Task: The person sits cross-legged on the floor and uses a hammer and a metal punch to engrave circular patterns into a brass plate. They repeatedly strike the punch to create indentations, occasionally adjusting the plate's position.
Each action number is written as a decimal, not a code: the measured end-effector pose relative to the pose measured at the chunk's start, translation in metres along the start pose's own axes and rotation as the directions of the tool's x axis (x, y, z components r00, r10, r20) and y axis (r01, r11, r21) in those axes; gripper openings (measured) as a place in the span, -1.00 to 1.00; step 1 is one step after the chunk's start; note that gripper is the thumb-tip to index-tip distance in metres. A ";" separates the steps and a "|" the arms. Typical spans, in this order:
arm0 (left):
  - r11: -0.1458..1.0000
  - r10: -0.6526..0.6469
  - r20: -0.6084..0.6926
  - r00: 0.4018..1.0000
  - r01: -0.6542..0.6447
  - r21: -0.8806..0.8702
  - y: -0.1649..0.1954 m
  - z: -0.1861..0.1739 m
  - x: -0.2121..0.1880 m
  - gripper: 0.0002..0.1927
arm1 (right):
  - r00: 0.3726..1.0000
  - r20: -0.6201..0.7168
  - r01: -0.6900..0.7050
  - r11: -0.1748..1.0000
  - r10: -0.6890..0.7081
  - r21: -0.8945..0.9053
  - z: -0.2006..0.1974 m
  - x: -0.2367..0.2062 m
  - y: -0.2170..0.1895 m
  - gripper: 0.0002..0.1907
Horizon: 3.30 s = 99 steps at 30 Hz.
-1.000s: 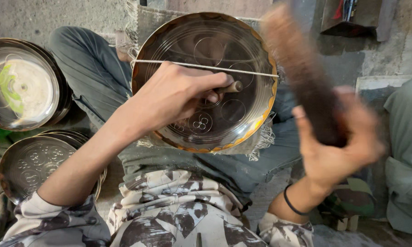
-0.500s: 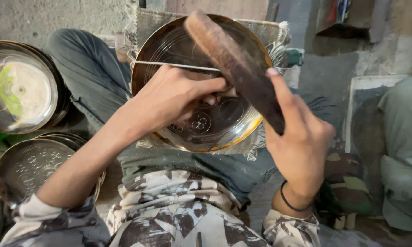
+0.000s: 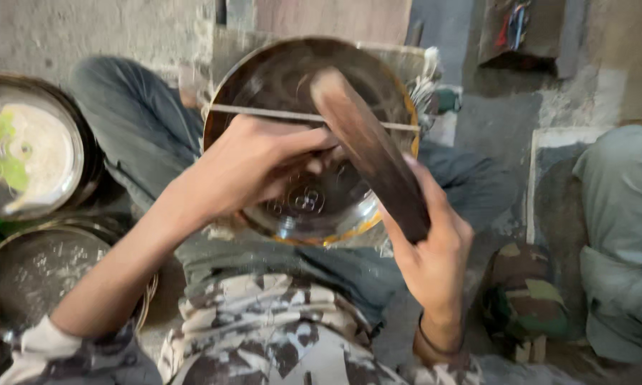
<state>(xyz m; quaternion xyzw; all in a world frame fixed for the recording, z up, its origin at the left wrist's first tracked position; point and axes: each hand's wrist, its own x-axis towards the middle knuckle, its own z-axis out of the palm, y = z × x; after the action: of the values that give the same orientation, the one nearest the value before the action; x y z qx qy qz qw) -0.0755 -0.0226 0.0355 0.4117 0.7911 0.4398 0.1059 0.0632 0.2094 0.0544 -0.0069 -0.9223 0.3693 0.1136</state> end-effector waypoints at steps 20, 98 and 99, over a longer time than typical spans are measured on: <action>0.437 -0.338 -0.029 0.941 0.129 -0.890 0.084 0.079 -0.044 -0.84 | 0.898 -0.254 -0.250 0.893 0.358 0.375 0.015 -0.016 0.016 -0.48; 0.906 -0.419 -0.732 0.537 0.200 -0.373 0.024 0.066 -0.008 -0.66 | 0.517 0.590 0.856 0.382 -0.620 -0.349 -0.027 0.177 -0.065 -0.23; 0.899 -0.435 -0.727 0.532 0.208 -0.386 0.024 0.066 -0.008 -0.68 | 0.521 0.680 0.849 0.235 -0.516 -0.473 -0.030 0.176 -0.067 -0.14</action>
<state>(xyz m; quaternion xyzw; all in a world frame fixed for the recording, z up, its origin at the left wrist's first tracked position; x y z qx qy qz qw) -0.0223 0.0184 0.0145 -0.0004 0.7527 0.6458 -0.1278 -0.0974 0.1979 0.1574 0.4322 -0.8845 -0.1616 0.0685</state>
